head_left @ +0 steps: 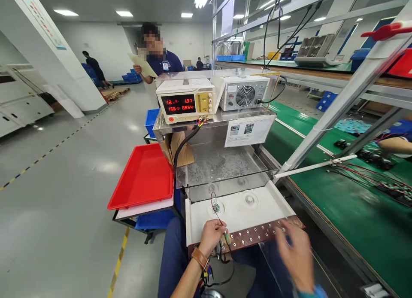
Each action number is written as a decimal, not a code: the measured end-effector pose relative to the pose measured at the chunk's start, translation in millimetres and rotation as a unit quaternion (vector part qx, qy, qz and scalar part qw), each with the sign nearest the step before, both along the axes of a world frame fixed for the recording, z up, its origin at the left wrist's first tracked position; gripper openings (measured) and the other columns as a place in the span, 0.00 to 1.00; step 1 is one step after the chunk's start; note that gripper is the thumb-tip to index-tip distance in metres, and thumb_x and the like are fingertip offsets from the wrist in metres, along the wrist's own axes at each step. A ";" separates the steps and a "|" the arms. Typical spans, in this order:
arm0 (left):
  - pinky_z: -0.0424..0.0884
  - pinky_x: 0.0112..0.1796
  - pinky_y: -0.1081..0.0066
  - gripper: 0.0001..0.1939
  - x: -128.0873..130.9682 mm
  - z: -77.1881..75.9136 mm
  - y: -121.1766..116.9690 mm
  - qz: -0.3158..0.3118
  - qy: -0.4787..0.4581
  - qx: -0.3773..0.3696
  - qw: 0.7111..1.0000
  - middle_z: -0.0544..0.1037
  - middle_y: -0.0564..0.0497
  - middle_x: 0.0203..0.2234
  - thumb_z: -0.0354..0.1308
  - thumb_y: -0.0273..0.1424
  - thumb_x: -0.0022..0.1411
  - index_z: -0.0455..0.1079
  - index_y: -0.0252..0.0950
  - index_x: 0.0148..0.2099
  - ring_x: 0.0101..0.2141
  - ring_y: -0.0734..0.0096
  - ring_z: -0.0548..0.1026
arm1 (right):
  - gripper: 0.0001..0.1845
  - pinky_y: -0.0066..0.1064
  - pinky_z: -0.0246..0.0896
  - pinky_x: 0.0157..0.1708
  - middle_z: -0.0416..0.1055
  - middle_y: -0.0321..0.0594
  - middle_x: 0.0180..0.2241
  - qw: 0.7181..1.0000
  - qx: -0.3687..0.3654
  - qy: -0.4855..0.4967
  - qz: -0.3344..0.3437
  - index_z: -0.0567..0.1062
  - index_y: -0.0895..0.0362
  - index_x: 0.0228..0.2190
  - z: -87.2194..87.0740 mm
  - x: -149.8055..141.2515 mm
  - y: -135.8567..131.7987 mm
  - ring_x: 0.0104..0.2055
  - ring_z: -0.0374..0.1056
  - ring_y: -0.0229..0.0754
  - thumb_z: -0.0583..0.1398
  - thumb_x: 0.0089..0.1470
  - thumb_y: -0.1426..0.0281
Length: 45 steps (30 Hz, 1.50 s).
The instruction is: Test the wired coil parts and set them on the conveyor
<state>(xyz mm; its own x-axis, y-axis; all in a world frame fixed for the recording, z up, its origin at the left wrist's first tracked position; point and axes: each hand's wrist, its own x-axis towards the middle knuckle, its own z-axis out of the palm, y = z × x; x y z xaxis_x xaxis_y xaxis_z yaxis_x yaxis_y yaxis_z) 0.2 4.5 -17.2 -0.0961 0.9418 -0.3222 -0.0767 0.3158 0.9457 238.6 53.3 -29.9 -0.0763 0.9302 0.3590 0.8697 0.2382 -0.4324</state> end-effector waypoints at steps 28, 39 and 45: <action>0.73 0.49 0.60 0.35 61.6 85.3 45.0 0.005 -0.004 0.082 0.997 0.76 0.39 0.52 0.67 0.48 0.44 0.69 0.37 0.52 0.47 0.55 0.77 | 0.14 0.28 0.56 0.30 0.77 0.40 0.33 0.950 -0.098 0.180 -0.237 0.73 0.54 0.36 77.0 39.0 60.2 0.34 0.72 0.43 0.60 0.52 0.58; 0.76 0.44 0.58 0.28 84.2 26.7 32.7 -0.089 0.098 0.071 0.989 0.83 0.41 0.32 0.64 0.55 0.40 0.76 0.36 0.34 0.39 0.49 0.80 | 0.21 0.32 0.60 0.38 0.74 0.57 0.44 0.817 -0.129 0.167 -0.537 0.73 0.63 0.47 111.7 337.7 51.9 0.43 0.71 0.50 0.62 0.53 0.65; 0.72 0.50 0.55 0.22 59.8 13.4 18.0 -0.077 0.183 0.074 0.977 0.83 0.46 0.34 0.60 0.51 0.47 0.75 0.40 0.37 0.43 0.49 0.79 | 0.29 0.24 0.53 0.41 0.71 0.55 0.48 0.897 -0.089 0.094 -0.422 0.57 0.73 0.59 124.9 342.0 17.4 0.45 0.68 0.36 0.50 0.64 0.66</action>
<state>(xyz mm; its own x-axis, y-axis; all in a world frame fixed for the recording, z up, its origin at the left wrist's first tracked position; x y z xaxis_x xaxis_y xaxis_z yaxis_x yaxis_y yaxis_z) 60.0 22.4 -3.8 -0.0333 0.9880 -0.1510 0.3133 0.1537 0.9371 580.6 70.7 95.0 0.7284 0.6724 0.1312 0.6153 -0.5579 -0.5569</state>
